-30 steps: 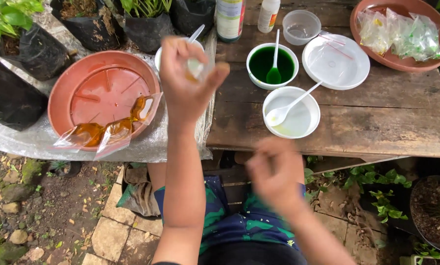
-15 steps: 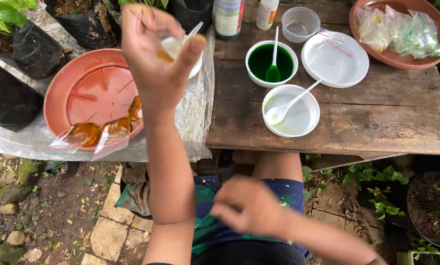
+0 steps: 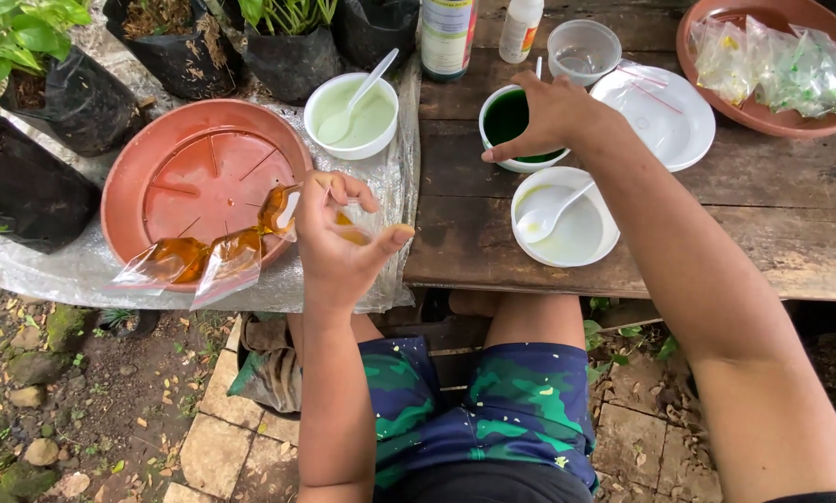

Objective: A person uses plastic spoons to transfer yellow and green liquids from bowls into small plastic bags on a wooden table.

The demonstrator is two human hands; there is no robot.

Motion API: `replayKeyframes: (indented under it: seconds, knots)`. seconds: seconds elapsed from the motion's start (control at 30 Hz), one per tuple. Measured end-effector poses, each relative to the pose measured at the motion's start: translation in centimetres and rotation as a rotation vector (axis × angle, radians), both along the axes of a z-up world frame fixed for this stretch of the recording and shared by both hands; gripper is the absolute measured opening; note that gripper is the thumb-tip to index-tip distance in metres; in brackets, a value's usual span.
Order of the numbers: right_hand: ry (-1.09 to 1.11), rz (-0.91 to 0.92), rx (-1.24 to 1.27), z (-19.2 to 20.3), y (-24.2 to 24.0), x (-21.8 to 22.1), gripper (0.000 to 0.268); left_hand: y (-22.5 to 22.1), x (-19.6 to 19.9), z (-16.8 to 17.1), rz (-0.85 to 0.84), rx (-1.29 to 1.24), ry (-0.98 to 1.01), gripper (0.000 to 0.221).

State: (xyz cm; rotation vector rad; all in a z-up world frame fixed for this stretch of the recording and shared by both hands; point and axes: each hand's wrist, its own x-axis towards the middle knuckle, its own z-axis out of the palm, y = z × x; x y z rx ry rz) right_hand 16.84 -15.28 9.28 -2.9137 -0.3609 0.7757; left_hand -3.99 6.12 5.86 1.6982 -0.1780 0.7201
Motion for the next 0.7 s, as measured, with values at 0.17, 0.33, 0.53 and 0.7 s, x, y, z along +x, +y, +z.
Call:
replayKeyframes:
  seconds: [0.17,0.33,0.53,0.7]
  knots:
    - [0.045,0.021,-0.026,1.2,0.6,-0.1,0.124,0.0,-0.1,-0.3,0.005,0.038,-0.005,0.065]
    - [0.017,0.046,0.000,1.1,1.4,0.2,0.116,-0.3,-0.1,-0.1,-0.007,0.014,0.024,0.066]
    - [0.008,0.139,-0.003,1.0,2.7,0.1,0.118,-0.2,-0.1,0.3,-0.020,-0.007,0.014,0.065]
    - [0.017,0.255,0.024,1.3,4.1,-0.7,0.123,0.0,-0.1,0.8,0.017,0.041,0.017,0.065]
